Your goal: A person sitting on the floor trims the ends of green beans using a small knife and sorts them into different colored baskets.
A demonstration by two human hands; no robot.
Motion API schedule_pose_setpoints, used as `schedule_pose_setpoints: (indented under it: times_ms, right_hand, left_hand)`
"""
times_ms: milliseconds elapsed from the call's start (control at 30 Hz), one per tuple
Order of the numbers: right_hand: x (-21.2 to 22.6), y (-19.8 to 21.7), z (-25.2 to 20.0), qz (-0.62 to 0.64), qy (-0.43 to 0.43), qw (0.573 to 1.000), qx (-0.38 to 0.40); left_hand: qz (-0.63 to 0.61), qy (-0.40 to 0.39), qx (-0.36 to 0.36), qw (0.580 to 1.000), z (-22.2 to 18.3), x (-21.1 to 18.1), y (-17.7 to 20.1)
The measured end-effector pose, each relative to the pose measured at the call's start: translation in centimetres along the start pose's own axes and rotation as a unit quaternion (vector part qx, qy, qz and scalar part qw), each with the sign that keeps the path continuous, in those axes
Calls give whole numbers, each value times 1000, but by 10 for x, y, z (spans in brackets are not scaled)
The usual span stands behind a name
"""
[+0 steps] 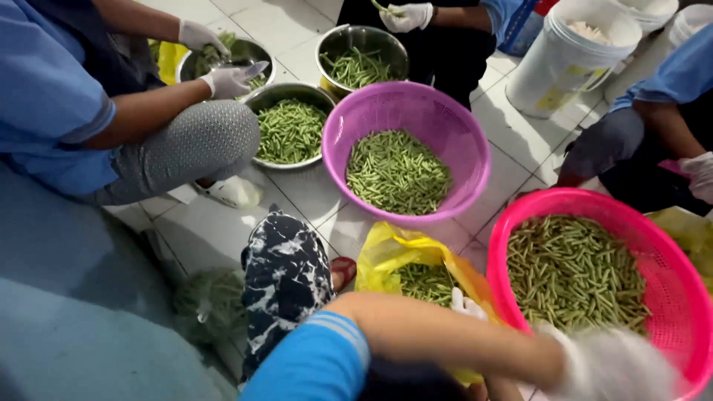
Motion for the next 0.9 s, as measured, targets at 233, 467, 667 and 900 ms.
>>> schedule_pose_setpoints:
  times_ms: [233, 467, 667, 900]
  right_hand:
    - [25, 4, 0, -88, 69, 994, -20]
    - [122, 69, -27, 287, -320, 896, 111]
    - [70, -9, -36, 119, -249, 944, 178]
    - [41, -28, -45, 89, -201, 959, 179]
  left_hand:
    - [125, 264, 217, 931, -138, 152, -20]
    - [95, 318, 462, 822, -282, 229, -119]
    - [-73, 515, 394, 758, -304, 176, -73]
    - [-54, 590, 242, 768, -329, 209, -70]
Point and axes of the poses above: each hand's wrist, its own z-axis towards the middle knuckle, its own y-axis out of the back of the hand, x = y × z, the point moved 2 cm from there along z, towards the middle knuckle, and after that the axes turned 7 degrees about -y, right-handed, at the moved point
